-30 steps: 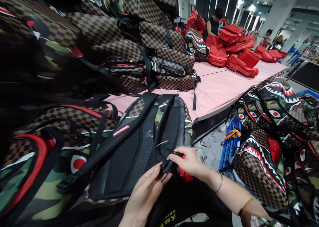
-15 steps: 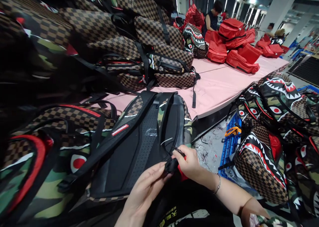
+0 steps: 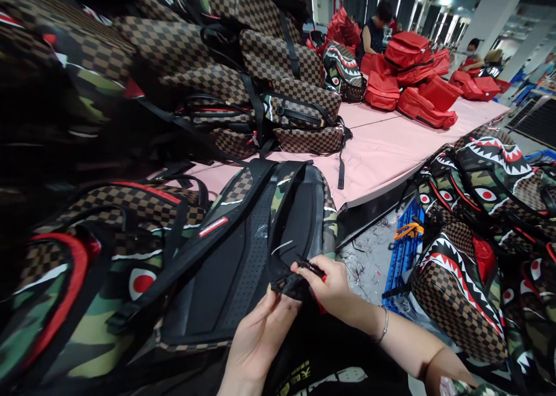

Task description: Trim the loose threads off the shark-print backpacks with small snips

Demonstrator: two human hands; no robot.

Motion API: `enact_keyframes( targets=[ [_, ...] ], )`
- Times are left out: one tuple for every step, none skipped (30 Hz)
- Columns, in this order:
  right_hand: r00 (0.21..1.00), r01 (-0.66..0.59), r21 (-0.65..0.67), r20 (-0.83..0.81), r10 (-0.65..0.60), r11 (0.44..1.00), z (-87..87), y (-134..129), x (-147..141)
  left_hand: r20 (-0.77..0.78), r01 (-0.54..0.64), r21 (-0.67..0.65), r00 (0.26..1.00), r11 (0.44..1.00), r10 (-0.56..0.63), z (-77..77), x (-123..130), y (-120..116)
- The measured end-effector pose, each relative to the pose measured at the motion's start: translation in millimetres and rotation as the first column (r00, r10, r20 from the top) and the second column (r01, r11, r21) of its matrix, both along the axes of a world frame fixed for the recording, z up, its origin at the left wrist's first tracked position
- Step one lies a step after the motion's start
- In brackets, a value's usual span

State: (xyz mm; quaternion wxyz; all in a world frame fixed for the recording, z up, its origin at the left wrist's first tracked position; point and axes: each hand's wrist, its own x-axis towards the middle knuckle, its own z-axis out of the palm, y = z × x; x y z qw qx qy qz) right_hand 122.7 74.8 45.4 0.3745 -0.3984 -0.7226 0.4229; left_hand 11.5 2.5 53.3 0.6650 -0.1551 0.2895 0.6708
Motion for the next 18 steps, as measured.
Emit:
enact_keyframes(
  targets=[
    [1.0,0.001,0.02,-0.016,-0.001,1.0,2.3,1,0,-0.006,-0.003,-0.003,1.0,1.0,0.003,-0.1,0,0],
    [1.0,-0.005,0.053,-0.03,0.007,0.999,4.5,1,0,-0.017,-0.005,0.0,1.0,1.0,0.005,-0.4,0,0],
    [0.999,-0.022,0.097,-0.034,0.026,0.995,6.4,1,0,-0.032,-0.005,0.008,0.999,1.0,0.006,-1.1,0,0],
    [0.998,-0.05,0.151,-0.022,0.054,0.987,7.9,1,0,-0.048,-0.004,0.015,0.999,1.0,0.005,-1.9,0,-1],
    [0.997,-0.081,0.206,0.002,0.082,0.975,8.8,0,-1,-0.067,-0.002,0.018,0.998,1.0,0.003,-2.8,1,-1],
    [0.994,-0.11,0.257,0.031,0.106,0.96,9.2,-1,-2,-0.09,0.001,0.012,0.996,1.0,0.0,-3.7,2,-2],
    [0.991,-0.133,0.298,0.056,0.122,0.945,9.1,-1,-3,-0.116,0.0,-0.001,0.993,1.0,0.0,-4.5,2,-3],
    [0.989,-0.146,0.328,0.069,0.13,0.933,8.7,-2,-4,-0.145,-0.005,-0.017,0.989,1.0,0.002,-5.0,3,-3],
    [0.989,-0.148,0.345,0.07,0.132,0.927,8.3,-2,-5,-0.172,-0.015,-0.035,0.985,0.999,0.009,-5.1,3,-4],
    [0.99,-0.141,0.349,0.062,0.128,0.926,8.0,-3,-6,-0.194,-0.026,-0.047,0.981,0.999,0.017,-4.8,4,-5],
    [0.991,-0.135,0.338,0.054,0.124,0.931,8.0,-3,-6,-0.209,-0.034,-0.053,0.978,0.998,0.022,-3.8,4,-5],
    [0.991,-0.133,0.314,0.051,0.124,0.94,8.2,-3,-6,-0.221,-0.035,-0.051,0.975,0.998,0.023,-2.3,5,-5],
    [0.992,-0.129,0.279,0.052,0.119,0.952,8.8,-2,-6,-0.236,-0.028,-0.042,0.972,0.999,0.018,-0.5,5,-6],
    [0.992,-0.12,0.236,0.06,0.109,0.964,9.5,-2,-6,-0.263,-0.015,-0.032,0.965,0.999,0.006,1.5,6,-6],
    [0.992,-0.114,0.186,0.075,0.101,0.976,10.3,-1,-5,-0.306,0.0,-0.024,0.952,1.0,-0.007,3.4,6,-6],
    [0.99,-0.113,0.134,0.097,0.101,0.985,10.9,-1,-5,-0.359,0.015,-0.021,0.933,1.0,-0.022,4.7,5,-6],
    [0.987,-0.117,0.085,0.123,0.106,0.989,11.2,-1,-4,-0.416,0.03,-0.027,0.909,0.999,-0.038,5.3,4,-6],
    [0.982,-0.123,0.043,0.149,0.116,0.991,11.0,-1,-4,-0.469,0.045,-0.039,0.882,0.998,-0.058,5.0,2,-7]
  ],
)
